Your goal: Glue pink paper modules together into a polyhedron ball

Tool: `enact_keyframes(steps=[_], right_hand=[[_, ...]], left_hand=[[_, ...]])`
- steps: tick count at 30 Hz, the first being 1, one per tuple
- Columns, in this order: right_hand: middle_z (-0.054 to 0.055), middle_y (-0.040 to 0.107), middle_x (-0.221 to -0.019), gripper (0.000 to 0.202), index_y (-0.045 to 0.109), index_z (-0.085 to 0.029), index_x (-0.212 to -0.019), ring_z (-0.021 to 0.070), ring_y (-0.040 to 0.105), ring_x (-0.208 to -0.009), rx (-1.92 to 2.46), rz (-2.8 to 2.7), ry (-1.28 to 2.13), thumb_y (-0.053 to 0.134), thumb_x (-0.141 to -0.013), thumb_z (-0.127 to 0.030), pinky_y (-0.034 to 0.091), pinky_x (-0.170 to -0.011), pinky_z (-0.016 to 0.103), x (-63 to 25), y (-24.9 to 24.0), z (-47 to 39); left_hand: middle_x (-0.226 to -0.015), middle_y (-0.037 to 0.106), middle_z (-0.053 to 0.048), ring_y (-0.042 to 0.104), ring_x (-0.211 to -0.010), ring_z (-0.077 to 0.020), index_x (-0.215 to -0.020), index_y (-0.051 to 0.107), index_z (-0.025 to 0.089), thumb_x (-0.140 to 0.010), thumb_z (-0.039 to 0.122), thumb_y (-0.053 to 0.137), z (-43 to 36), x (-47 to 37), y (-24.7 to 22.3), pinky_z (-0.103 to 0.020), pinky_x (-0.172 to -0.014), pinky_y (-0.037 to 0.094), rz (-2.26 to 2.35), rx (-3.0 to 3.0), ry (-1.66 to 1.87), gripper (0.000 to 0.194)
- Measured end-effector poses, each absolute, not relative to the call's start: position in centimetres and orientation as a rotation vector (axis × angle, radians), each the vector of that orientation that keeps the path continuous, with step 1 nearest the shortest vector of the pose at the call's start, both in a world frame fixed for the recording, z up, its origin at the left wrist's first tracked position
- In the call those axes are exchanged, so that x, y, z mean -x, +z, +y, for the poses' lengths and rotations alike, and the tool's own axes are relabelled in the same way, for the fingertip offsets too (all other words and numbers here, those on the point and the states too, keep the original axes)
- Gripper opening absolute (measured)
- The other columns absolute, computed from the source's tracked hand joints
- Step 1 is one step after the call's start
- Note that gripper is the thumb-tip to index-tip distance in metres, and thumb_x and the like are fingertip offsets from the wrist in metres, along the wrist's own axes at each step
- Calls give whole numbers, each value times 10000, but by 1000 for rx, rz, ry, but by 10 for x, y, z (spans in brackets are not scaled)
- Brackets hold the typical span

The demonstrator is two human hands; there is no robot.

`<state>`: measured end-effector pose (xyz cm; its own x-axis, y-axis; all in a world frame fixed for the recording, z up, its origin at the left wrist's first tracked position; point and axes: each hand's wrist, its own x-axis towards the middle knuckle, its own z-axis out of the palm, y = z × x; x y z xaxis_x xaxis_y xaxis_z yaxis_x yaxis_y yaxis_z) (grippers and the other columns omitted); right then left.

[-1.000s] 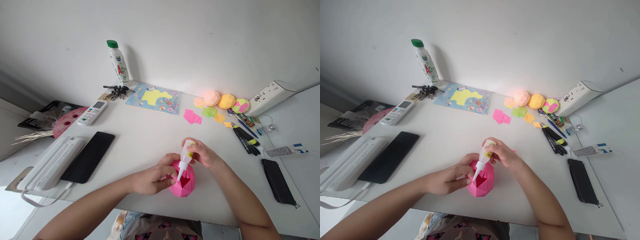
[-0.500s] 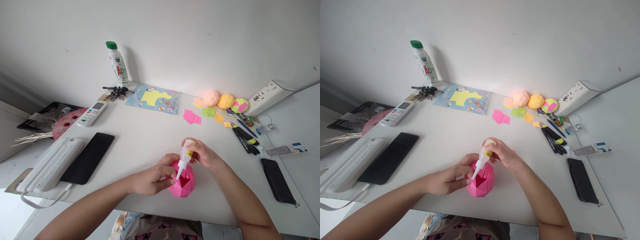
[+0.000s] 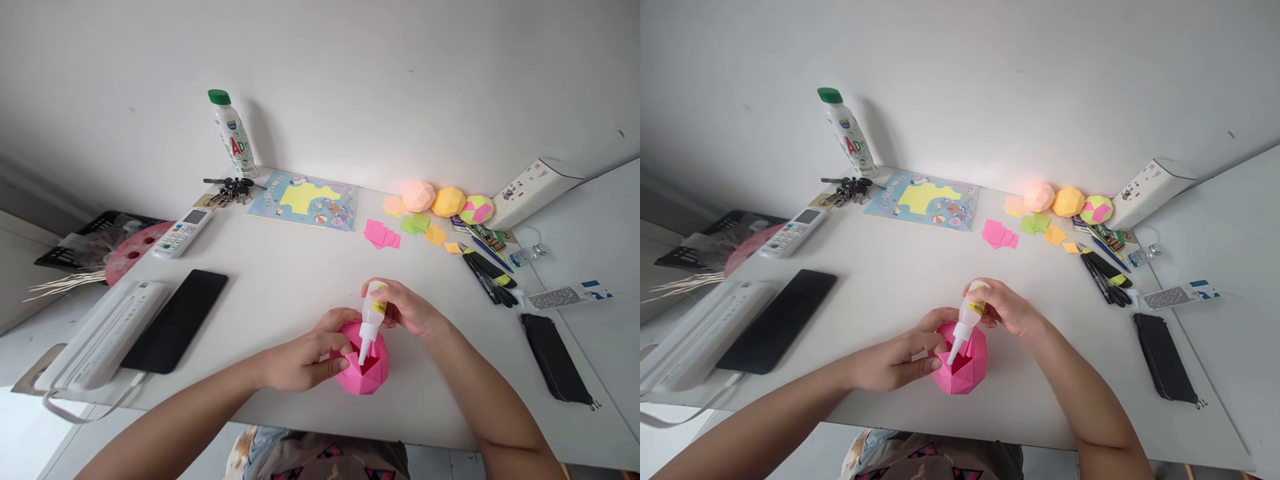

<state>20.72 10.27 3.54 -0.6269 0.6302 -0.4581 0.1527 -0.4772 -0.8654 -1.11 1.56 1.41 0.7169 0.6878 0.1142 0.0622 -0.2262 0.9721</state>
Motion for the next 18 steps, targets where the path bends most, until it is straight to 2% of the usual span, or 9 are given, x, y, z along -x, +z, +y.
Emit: enact_keyframes(steps=[9,13,15,18], right_hand=[[-36,538,-547,183,593,-177,-785,83,402,-425,1112,-1362,2157,632,-768,-354,260,-388,211,-204,35,102],[-42,527,-528,272,577,-212,-853,108,426,-442,1046,-1285,2082,643,-742,-452,294,-411,227,-212,49,104],[-37,544,-572,346,553,-247,-887,132,467,-493,995,-1239,1967,670,-700,-514,315,-438,241,-222,60,105],[26,616,-755,392,561,-254,-836,176,522,-600,959,-1250,1741,753,-613,-512,374,-491,294,-242,71,102]], left_hand=[[-1384,391,-143,408,-1299,-287,-858,570,170,-982,312,445,15,11,12,-492,-1081,395,599,-1722,653,226],[-1412,374,-152,353,-1354,-295,-893,594,163,-985,302,436,15,12,13,-501,-1104,370,621,-1752,632,230],[-1435,352,-158,326,-1380,-292,-928,600,162,-990,289,426,15,13,14,-497,-1109,365,628,-1766,634,224],[-1443,343,-170,329,-1384,-289,-974,595,165,-991,271,423,15,12,14,-491,-1094,386,617,-1780,632,202]])
